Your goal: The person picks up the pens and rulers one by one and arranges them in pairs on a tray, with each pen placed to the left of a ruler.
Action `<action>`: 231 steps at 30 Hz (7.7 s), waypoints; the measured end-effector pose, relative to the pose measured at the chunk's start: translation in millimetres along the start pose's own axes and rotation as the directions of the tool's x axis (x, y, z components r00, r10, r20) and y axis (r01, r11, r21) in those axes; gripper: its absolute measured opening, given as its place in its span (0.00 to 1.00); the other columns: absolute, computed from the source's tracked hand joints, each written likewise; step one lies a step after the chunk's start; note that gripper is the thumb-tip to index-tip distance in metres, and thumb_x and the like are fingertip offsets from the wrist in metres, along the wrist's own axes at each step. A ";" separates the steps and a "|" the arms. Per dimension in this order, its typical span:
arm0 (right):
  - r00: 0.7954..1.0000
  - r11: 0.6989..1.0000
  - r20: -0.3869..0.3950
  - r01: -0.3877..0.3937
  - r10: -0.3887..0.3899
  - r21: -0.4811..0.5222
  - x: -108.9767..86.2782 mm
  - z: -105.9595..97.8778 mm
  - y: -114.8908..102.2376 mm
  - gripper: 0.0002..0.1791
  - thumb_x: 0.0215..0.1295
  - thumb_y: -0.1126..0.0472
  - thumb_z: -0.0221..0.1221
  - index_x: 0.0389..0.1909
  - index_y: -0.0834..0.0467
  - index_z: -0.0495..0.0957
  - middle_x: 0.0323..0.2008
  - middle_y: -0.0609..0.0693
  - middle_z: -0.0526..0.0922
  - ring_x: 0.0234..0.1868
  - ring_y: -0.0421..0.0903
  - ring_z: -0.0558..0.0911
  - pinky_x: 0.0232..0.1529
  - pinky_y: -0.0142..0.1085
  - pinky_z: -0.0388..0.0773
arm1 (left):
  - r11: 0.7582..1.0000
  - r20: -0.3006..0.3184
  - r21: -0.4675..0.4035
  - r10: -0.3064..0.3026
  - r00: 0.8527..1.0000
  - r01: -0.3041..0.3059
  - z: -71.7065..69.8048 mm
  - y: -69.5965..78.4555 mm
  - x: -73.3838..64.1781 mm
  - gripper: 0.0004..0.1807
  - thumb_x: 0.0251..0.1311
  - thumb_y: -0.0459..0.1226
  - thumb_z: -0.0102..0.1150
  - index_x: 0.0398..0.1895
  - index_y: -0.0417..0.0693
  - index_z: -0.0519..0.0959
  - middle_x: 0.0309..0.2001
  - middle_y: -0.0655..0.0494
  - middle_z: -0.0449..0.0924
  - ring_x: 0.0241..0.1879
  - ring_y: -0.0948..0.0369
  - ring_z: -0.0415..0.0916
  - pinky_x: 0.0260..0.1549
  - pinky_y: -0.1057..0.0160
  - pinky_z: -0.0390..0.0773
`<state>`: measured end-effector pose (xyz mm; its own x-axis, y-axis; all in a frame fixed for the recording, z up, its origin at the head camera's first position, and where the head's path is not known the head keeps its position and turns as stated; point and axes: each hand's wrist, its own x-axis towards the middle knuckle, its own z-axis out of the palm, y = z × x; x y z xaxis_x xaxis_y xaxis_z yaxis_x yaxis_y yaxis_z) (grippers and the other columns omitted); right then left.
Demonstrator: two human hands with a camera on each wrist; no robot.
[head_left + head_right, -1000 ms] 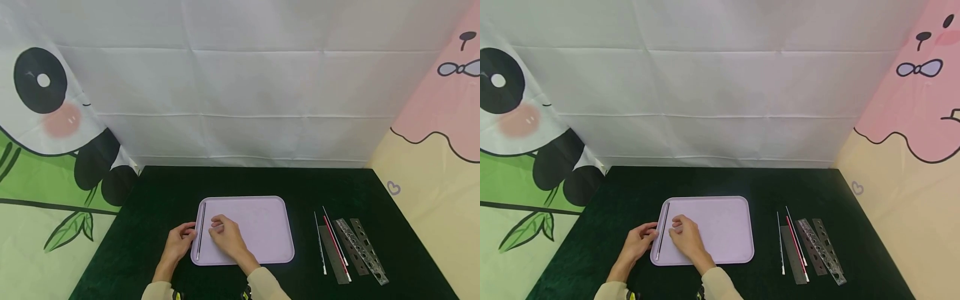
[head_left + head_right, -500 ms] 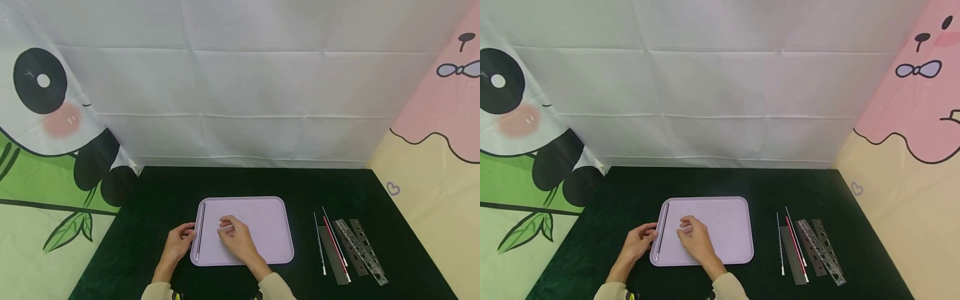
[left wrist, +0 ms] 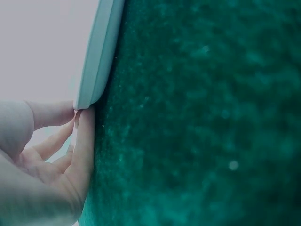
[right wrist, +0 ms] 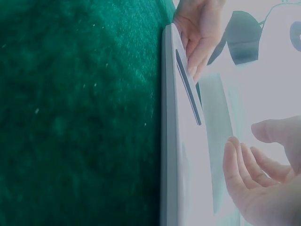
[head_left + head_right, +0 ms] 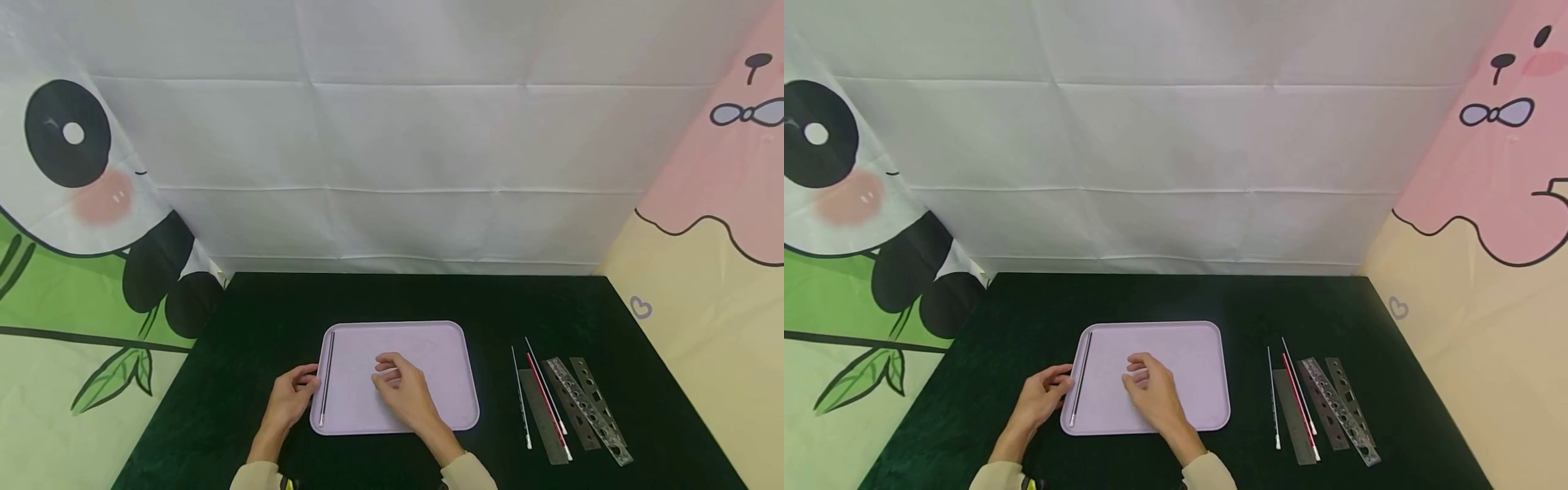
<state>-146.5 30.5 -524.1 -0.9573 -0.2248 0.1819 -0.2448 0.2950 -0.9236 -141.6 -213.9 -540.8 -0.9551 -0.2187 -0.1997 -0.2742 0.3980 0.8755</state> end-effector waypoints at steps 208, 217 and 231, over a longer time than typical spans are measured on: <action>0.827 0.822 -0.256 -0.547 0.501 -0.159 -118.6 -211.9 51.5 0.20 0.65 0.70 0.66 0.57 0.68 0.78 0.38 0.53 0.86 0.33 0.44 0.86 0.30 0.35 0.84 | 0.999 -0.016 0.023 0.030 0.999 -0.030 -0.2 -3.7 -1.9 0.19 0.73 0.31 0.56 0.64 0.36 0.77 0.49 0.42 0.80 0.42 0.53 0.77 0.40 0.63 0.77; 0.823 0.835 -0.256 -0.543 0.508 -0.090 -111.1 -204.8 45.3 0.21 0.64 0.70 0.67 0.57 0.68 0.76 0.39 0.55 0.84 0.33 0.46 0.85 0.32 0.35 0.84 | 0.999 -0.019 0.020 0.039 0.999 -0.038 0.0 -4.3 -0.9 0.19 0.72 0.32 0.56 0.63 0.36 0.77 0.48 0.42 0.80 0.42 0.53 0.77 0.38 0.64 0.77; 0.846 0.868 -0.235 -0.496 0.479 -0.012 -100.3 -190.9 35.0 0.23 0.63 0.69 0.69 0.58 0.69 0.75 0.39 0.56 0.83 0.35 0.47 0.85 0.32 0.38 0.85 | 0.999 -0.025 0.025 0.027 0.999 -0.026 0.1 -4.3 -1.8 0.19 0.72 0.31 0.56 0.64 0.37 0.77 0.48 0.42 0.80 0.41 0.53 0.77 0.39 0.64 0.77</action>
<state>-88.4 240.7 -510.3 -0.9630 0.1693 -0.2096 0.2599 0.3790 -0.8881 -138.7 -215.2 -544.2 -0.9590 -0.2305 -0.1647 -0.2516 0.4259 0.8691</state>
